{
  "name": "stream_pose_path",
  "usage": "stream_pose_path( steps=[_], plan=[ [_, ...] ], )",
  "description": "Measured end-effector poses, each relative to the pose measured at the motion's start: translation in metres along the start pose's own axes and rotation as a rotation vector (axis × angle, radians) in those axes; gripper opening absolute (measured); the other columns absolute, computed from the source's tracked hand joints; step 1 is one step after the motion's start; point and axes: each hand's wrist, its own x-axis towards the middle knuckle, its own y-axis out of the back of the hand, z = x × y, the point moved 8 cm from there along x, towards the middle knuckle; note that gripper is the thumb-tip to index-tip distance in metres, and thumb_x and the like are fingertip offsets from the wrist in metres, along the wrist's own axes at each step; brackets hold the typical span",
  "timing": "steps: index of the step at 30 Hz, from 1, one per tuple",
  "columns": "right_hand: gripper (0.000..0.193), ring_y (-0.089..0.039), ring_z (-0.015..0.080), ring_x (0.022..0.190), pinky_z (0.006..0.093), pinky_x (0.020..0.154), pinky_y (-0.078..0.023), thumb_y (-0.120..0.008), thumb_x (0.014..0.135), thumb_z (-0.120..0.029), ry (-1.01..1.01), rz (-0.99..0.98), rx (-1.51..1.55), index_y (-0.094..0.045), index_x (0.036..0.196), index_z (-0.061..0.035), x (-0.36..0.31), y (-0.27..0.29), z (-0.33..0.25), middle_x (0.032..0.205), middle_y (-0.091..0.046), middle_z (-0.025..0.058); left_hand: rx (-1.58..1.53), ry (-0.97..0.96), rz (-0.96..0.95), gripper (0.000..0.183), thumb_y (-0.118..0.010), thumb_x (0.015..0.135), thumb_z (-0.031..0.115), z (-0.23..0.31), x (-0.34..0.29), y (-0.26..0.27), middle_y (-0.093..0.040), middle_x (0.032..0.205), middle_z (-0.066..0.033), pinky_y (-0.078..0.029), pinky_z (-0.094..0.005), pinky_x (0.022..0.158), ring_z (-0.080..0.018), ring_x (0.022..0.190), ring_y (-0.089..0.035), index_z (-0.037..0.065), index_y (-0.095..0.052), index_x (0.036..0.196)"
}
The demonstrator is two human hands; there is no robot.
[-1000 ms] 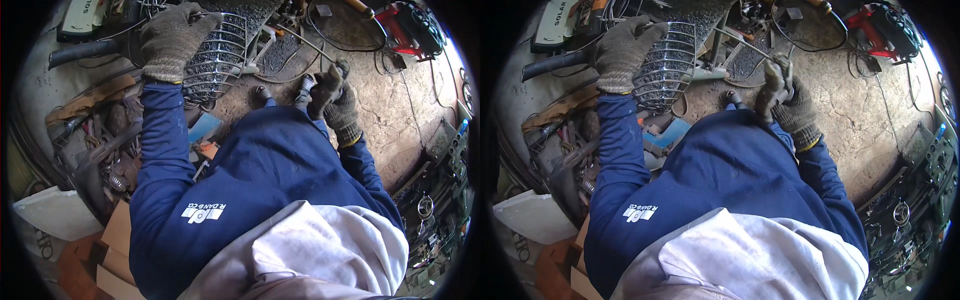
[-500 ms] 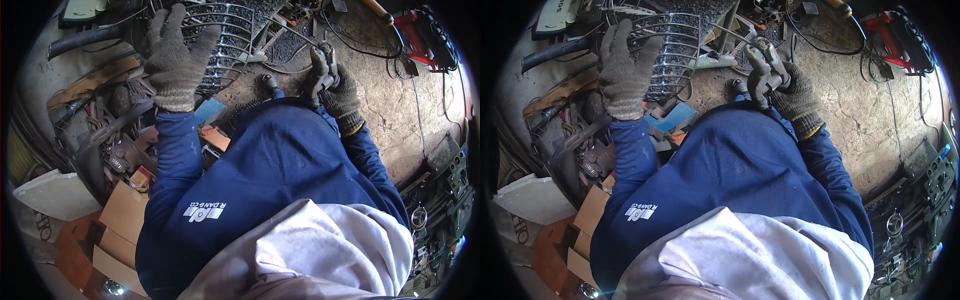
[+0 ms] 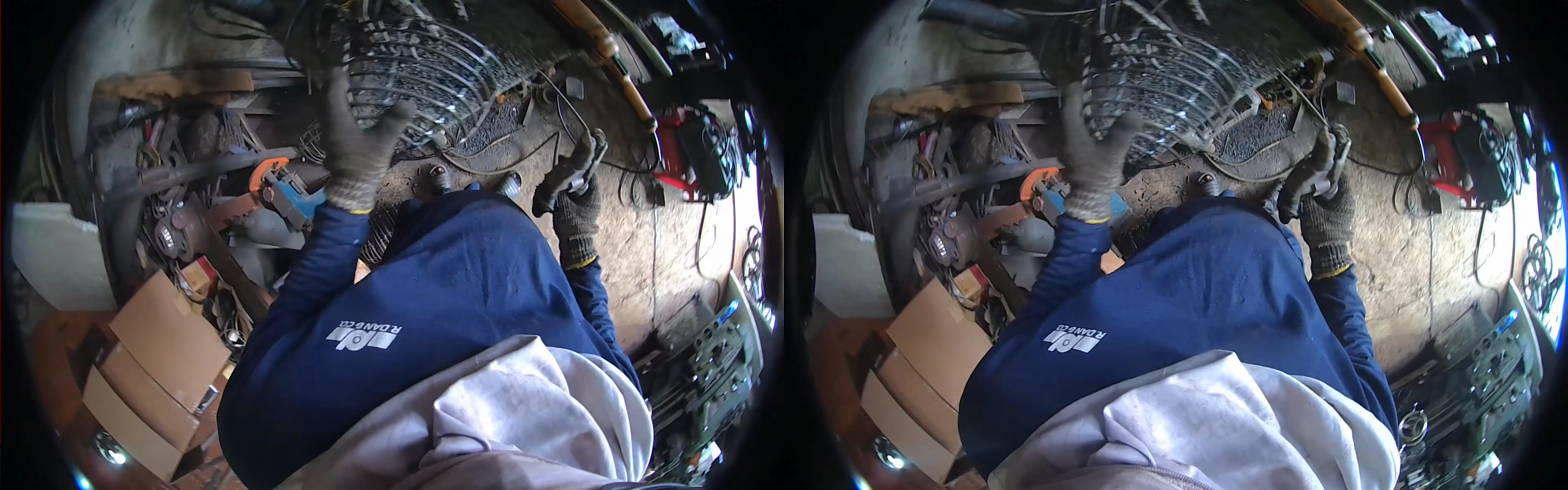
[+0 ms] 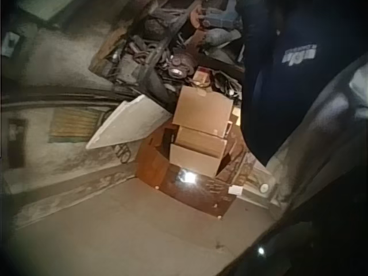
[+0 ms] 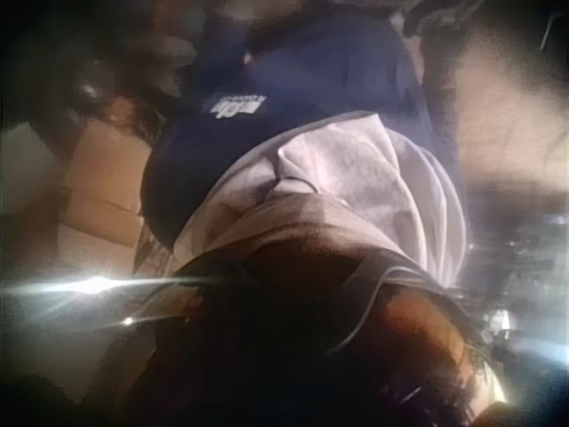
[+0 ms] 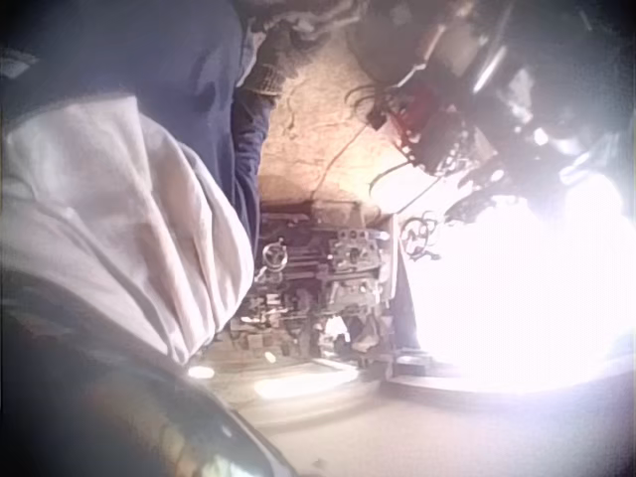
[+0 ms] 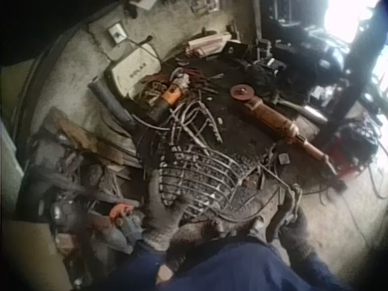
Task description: The person hammered a curved metal grid to shape it, kemudian placed it down and used a welding tool to join pieces of metal together, resulting in bright sparks.
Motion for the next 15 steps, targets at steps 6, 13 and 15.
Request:
stream_pose_path(
  steps=[6, 13, 15],
  plan=[
    [0.048, -0.06, 0.0145, 0.095, 0.0286, 0.079, -0.051, -0.074, 0.081, -0.011, -0.001, -0.06, 0.01, -0.05, 0.122, -0.0067, 0.008, 0.001, 0.012, 0.108, -0.061, 0.0036, 0.063, -0.325, 0.159, 0.077, -0.074, 0.069, 0.062, 0.015, 0.014, 0.004, -0.055, 0.117, -0.0158, -0.045, -0.0418, 0.095, -0.0321, 0.111, -0.054, 0.001, -0.06, 0.115],
    [0.051, -0.062, 0.0152, 0.09, 0.0291, 0.076, -0.051, -0.078, 0.079, -0.019, 0.143, -0.043, -0.147, -0.052, 0.12, -0.0044, -0.005, -0.014, -0.025, 0.103, -0.063, 0.0039, -0.053, -0.372, 0.344, 0.053, -0.067, 0.081, 0.052, 0.002, 0.004, 0.022, -0.062, 0.106, -0.0161, -0.049, -0.0433, 0.087, -0.0342, 0.1, -0.06, 0.004, -0.064, 0.105],
    [0.051, -0.062, 0.0148, 0.086, 0.0288, 0.073, -0.051, -0.078, 0.079, -0.018, 0.059, -0.037, -0.133, -0.052, 0.12, -0.0043, -0.012, -0.029, -0.043, 0.101, -0.063, 0.004, -0.046, -0.234, 0.381, 0.049, -0.067, 0.082, 0.047, -0.027, 0.004, 0.038, -0.063, 0.103, -0.0159, -0.049, -0.041, 0.087, -0.0331, 0.098, -0.061, 0.004, -0.064, 0.106]
  ],
)
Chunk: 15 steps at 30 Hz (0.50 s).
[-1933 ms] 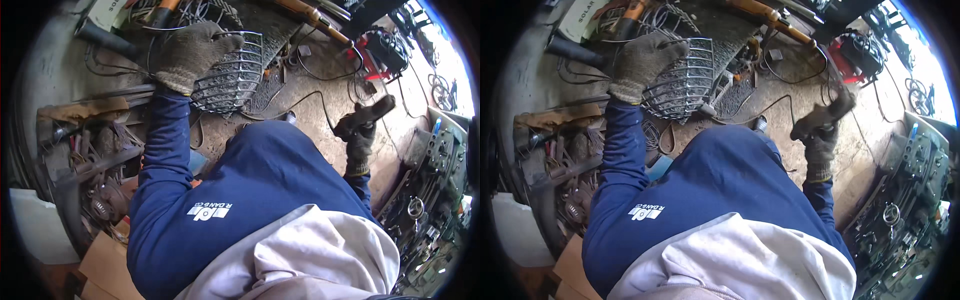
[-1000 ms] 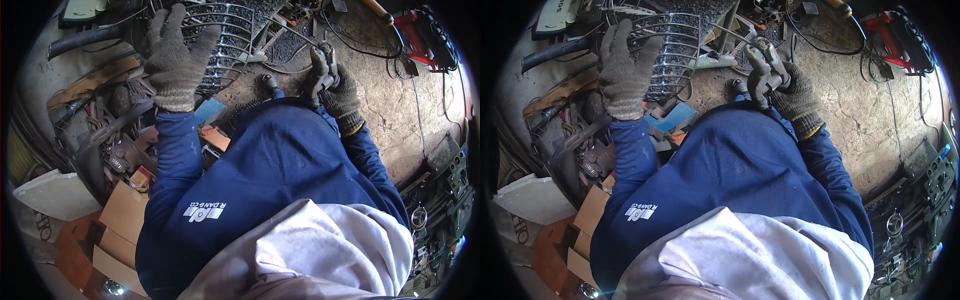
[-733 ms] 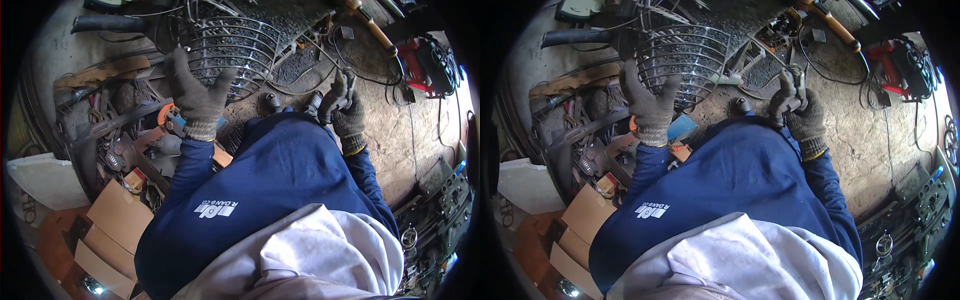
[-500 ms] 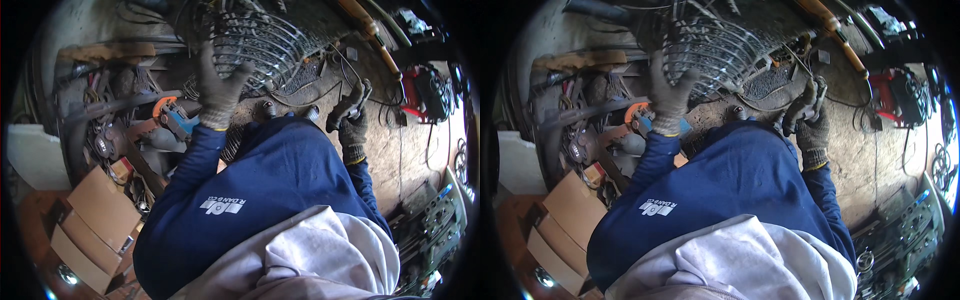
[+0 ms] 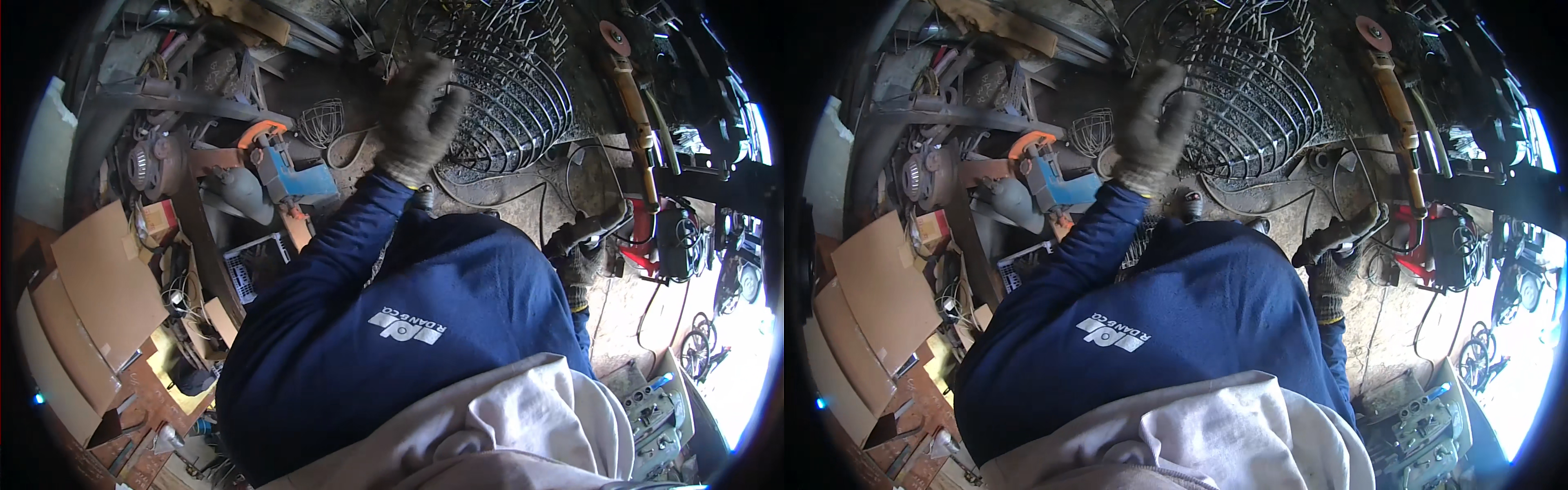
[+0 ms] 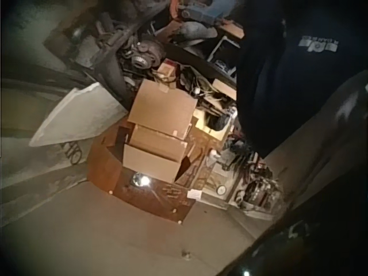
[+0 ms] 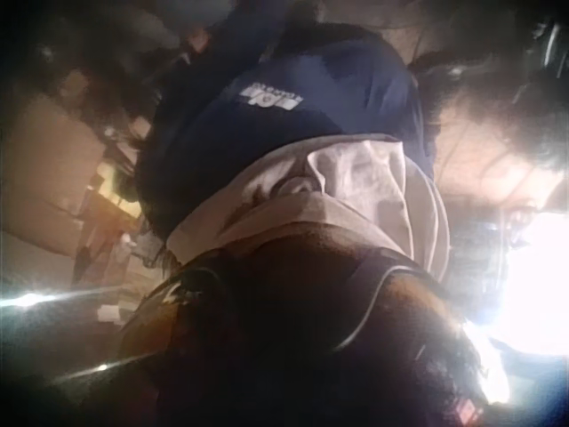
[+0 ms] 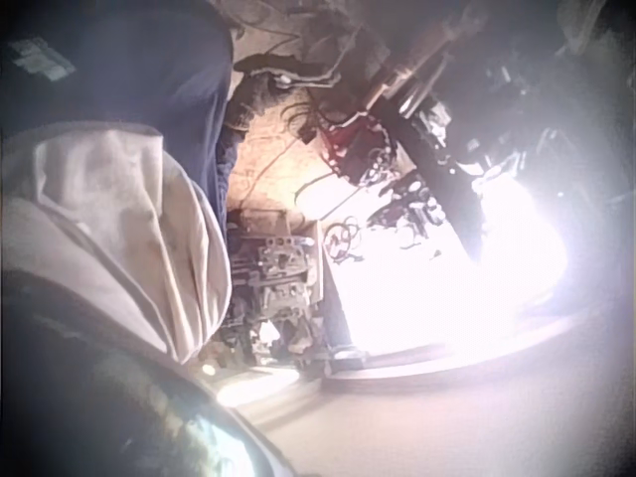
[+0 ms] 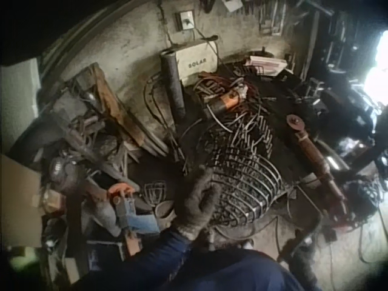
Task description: The person hammered a curved metal grid to shape it, kemudian placed it down and used a welding tool to join pieces of metal together, resulting in bright sparks.
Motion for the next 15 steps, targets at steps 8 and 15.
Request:
stream_pose_path(
  steps=[8, 15],
  plan=[
    [0.04, -0.062, 0.0147, 0.071, 0.0276, 0.057, -0.051, -0.067, 0.084, -0.002, 0.009, 0.026, 0.359, -0.049, 0.119, -0.0064, -0.007, 0.001, 0.008, 0.089, -0.062, 0.0052, 0.306, 0.273, -0.436, 0.049, -0.057, 0.089, 0.046, -0.18, 0.013, -0.03, -0.067, 0.101, -0.0218, -0.05, -0.0393, 0.082, -0.0345, 0.094, -0.065, 0.001, -0.065, 0.105],
    [0.038, -0.06, 0.0112, 0.077, 0.0264, 0.064, -0.049, -0.074, 0.081, -0.012, -0.053, 0.111, 0.101, -0.053, 0.112, -0.0068, -0.014, 0.023, 0.014, 0.093, -0.061, 0.0007, -0.027, 0.975, -0.655, 0.031, -0.065, 0.086, 0.029, -0.168, -0.013, -0.008, -0.067, 0.073, -0.0081, -0.047, -0.0326, 0.054, -0.0167, 0.058, -0.061, 0.001, -0.066, 0.098]
  ],
)
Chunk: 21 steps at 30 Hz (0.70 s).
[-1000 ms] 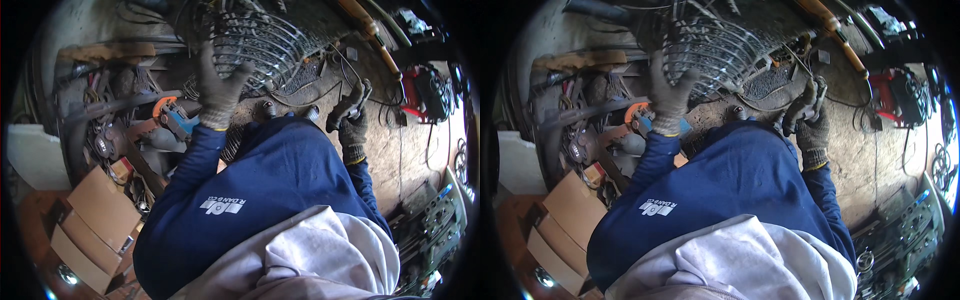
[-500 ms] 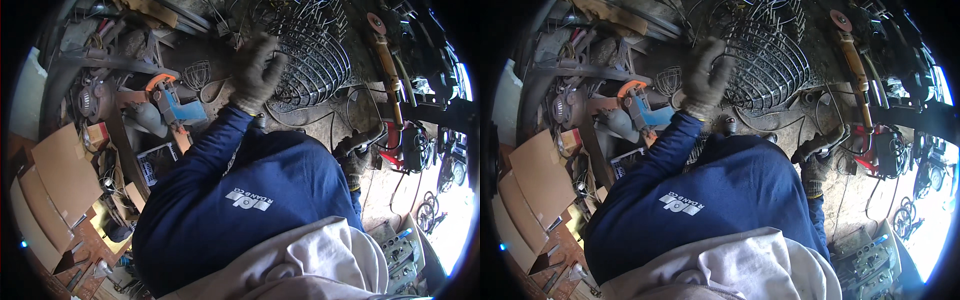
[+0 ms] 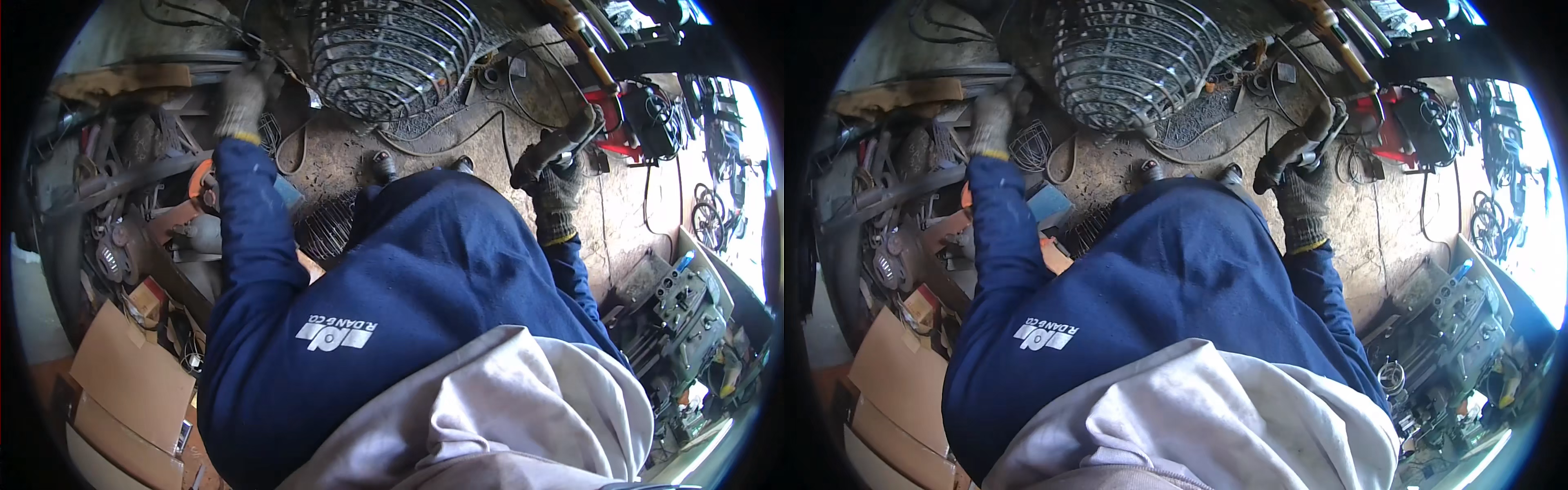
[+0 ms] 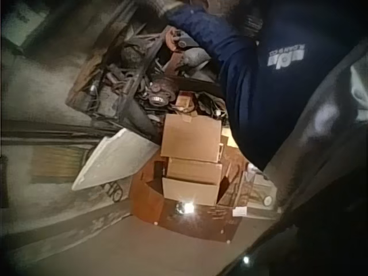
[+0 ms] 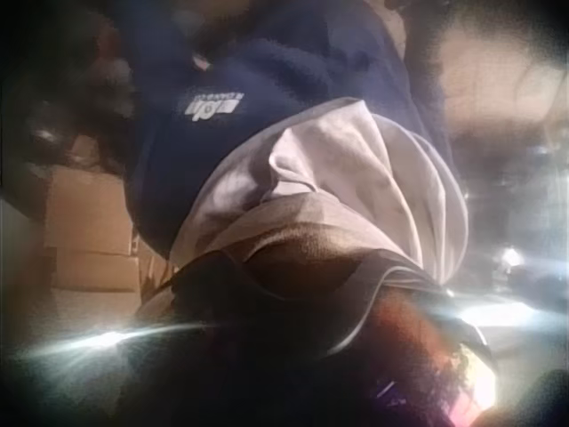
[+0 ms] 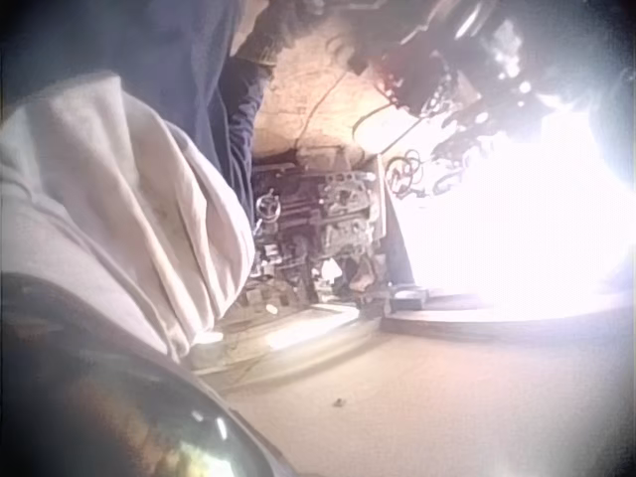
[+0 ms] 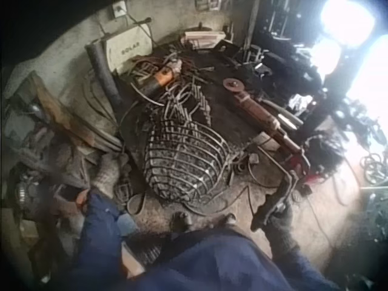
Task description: The person hammered a curved metal grid to shape it, kemudian placed it down and used a welding tool to join pieces of metal together, resulting in bright sparks.
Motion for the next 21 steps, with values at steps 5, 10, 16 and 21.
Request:
stream_pose_path(
  steps=[5, 10, 16, 21],
  plan=[
    [0.039, -0.061, 0.0129, 0.085, 0.0286, 0.071, -0.05, -0.074, 0.082, -0.014, -0.054, -0.048, 0.049, -0.054, 0.114, -0.0065, 0.007, 0.029, 0.03, 0.098, -0.063, 0.002, -0.028, -0.416, 0.296, 0.029, -0.062, 0.09, 0.028, 0.006, -0.112, 0.018, -0.065, 0.072, -0.0059, -0.045, -0.023, 0.057, -0.0109, 0.058, -0.057, 0.0, -0.065, 0.097],
    [0.044, -0.06, 0.0164, 0.094, 0.03, 0.08, -0.05, -0.075, 0.078, -0.013, -0.025, -0.172, 0.07, -0.053, 0.116, -0.0058, 0.021, 0.052, 0.031, 0.104, -0.062, 0.0045, -0.084, -0.454, 0.159, 0.027, -0.061, 0.091, 0.025, 0.038, -0.226, -0.078, -0.064, 0.073, -0.0043, -0.047, -0.0315, 0.06, -0.0196, 0.064, -0.06, 0.001, -0.065, 0.103],
    [0.05, -0.058, 0.0174, 0.1, 0.031, 0.087, -0.048, -0.074, 0.075, -0.009, -0.029, -0.379, 0.009, -0.052, 0.119, -0.0044, 0.047, 0.071, 0.049, 0.109, -0.06, 0.0072, 0.538, -0.6, 0.178, 0.027, -0.061, 0.088, 0.025, 0.071, -0.254, -0.165, -0.067, 0.085, -0.0175, -0.05, -0.0406, 0.061, -0.0367, 0.072, -0.064, 0.008, -0.065, 0.11],
    [0.048, -0.059, 0.0163, 0.101, 0.0299, 0.089, -0.048, -0.073, 0.078, -0.007, -0.05, -0.459, -0.037, -0.051, 0.12, -0.0036, 0.053, 0.082, 0.066, 0.111, -0.061, 0.0069, 0.665, -0.714, 0.218, 0.034, -0.061, 0.086, 0.025, 0.088, -0.257, -0.176, -0.068, 0.089, -0.0169, -0.051, -0.0433, 0.061, -0.0366, 0.07, -0.064, 0.012, -0.063, 0.118]
  ],
)
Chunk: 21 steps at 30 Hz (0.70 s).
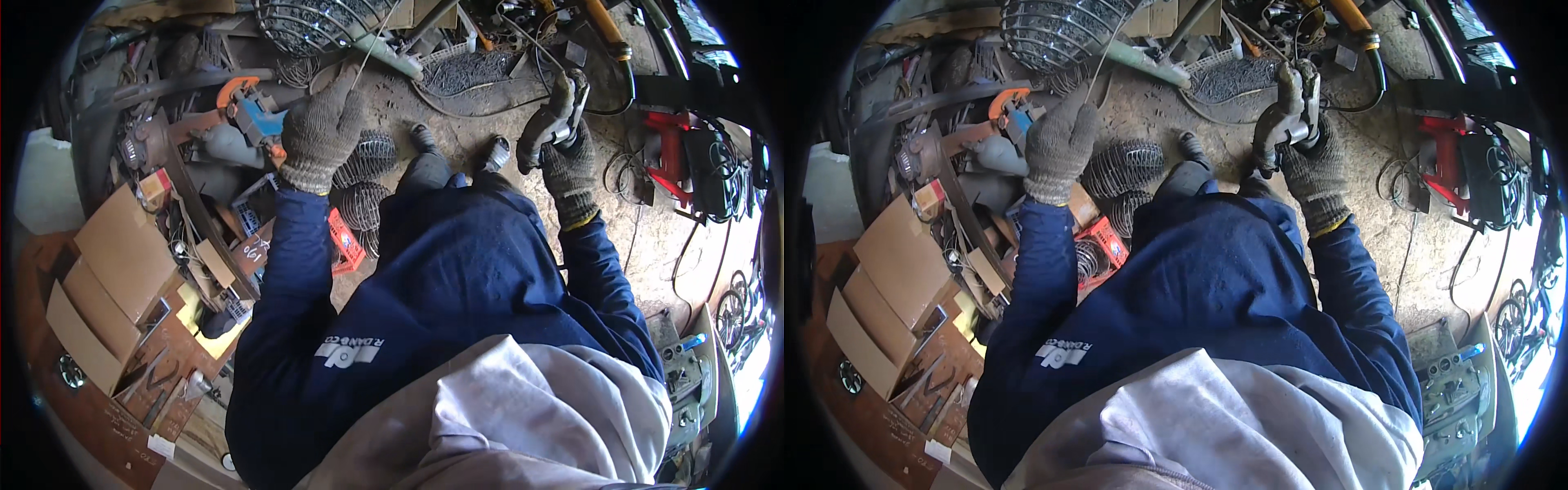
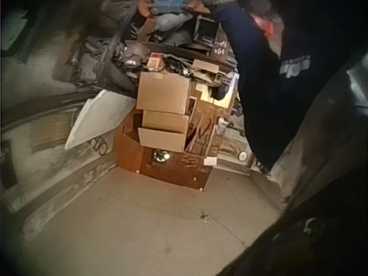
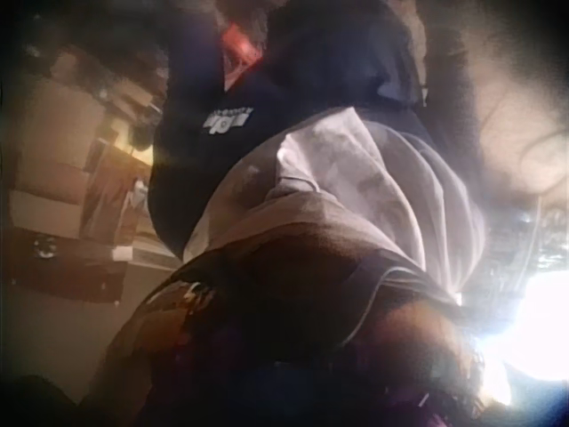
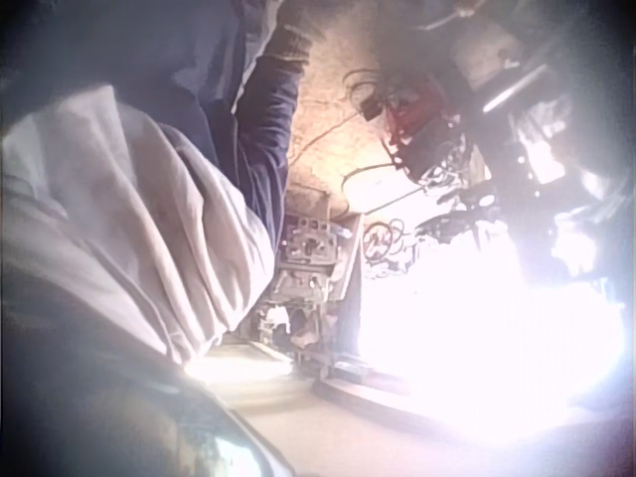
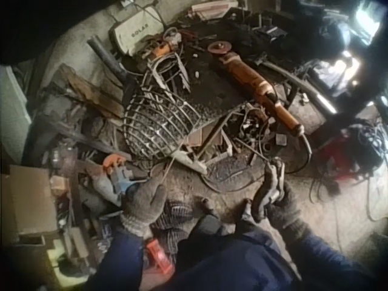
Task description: The person hammered a curved metal grid to shape it, kemudian placed it down and used a welding tool to join pieces of metal together, resulting in bright sparks.
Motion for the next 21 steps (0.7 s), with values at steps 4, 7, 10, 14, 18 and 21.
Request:
stream_pose_path(
  steps=[4, 7, 10, 14, 18, 21],
  plan=[
    [0.049, -0.06, 0.017, 0.105, 0.0297, 0.089, -0.048, -0.07, 0.08, -0.003, -0.069, 0.003, 0.054, -0.048, 0.123, -0.0036, 0.0, -0.004, -0.002, 0.118, -0.06, 0.0091, 0.009, -0.048, -0.005, 0.04, -0.061, 0.085, 0.024, 0.0, 0.014, -0.016, -0.069, 0.093, -0.0154, -0.054, -0.0424, 0.064, -0.0351, 0.073, -0.066, 0.014, -0.06, 0.124],
    [0.049, -0.06, 0.017, 0.104, 0.0299, 0.089, -0.048, -0.071, 0.08, -0.004, -0.012, 0.052, 0.059, -0.048, 0.123, -0.0038, -0.002, 0.0, 0.007, 0.116, -0.061, 0.008, 0.023, -0.032, -0.008, 0.043, -0.062, 0.084, 0.023, -0.009, 0.02, -0.024, -0.069, 0.092, -0.0164, -0.054, -0.0422, 0.064, -0.0347, 0.073, -0.066, 0.016, -0.058, 0.126],
    [0.047, -0.059, 0.0173, 0.104, 0.0306, 0.09, -0.048, -0.071, 0.08, -0.004, -0.029, 0.024, 0.117, -0.05, 0.122, -0.0037, 0.001, -0.005, 0.014, 0.112, -0.061, 0.0074, 0.068, -0.017, -0.081, 0.045, -0.062, 0.084, 0.023, -0.013, 0.023, -0.03, -0.068, 0.088, -0.0156, -0.054, -0.0421, 0.061, -0.0341, 0.069, -0.065, 0.017, -0.056, 0.129],
    [0.045, -0.059, 0.0181, 0.103, 0.0307, 0.089, -0.047, -0.071, 0.078, -0.008, -0.045, 0.017, 0.165, -0.052, 0.119, -0.0029, 0.002, -0.01, 0.024, 0.11, -0.061, 0.0085, 0.051, -0.133, 0.003, 0.046, -0.062, 0.084, 0.023, -0.012, 0.026, -0.031, -0.064, 0.073, -0.0139, -0.05, -0.0413, 0.053, -0.0313, 0.057, -0.061, 0.019, -0.056, 0.129],
    [0.051, -0.059, 0.0183, 0.102, 0.0312, 0.088, -0.047, -0.074, 0.075, -0.013, 0.03, 0.007, -0.014, -0.052, 0.119, -0.0024, 0.011, -0.022, 0.017, 0.11, -0.061, 0.0082, 0.197, -0.055, -0.066, 0.047, -0.062, 0.083, 0.022, -0.002, 0.026, -0.034, -0.058, 0.059, -0.0121, -0.047, -0.0398, 0.048, -0.0287, 0.049, -0.058, 0.018, -0.056, 0.13],
    [0.058, -0.061, 0.0186, 0.098, 0.0317, 0.087, -0.048, -0.079, 0.073, -0.02, 0.082, -0.007, -0.099, -0.052, 0.12, -0.0024, 0.018, -0.036, 0.006, 0.106, -0.063, 0.0078, 0.183, -0.098, -0.024, 0.048, -0.062, 0.083, 0.022, 0.006, 0.021, -0.029, -0.054, 0.053, -0.0105, -0.045, -0.0388, 0.046, -0.0271, 0.046, -0.056, 0.017, -0.056, 0.13]
  ],
)
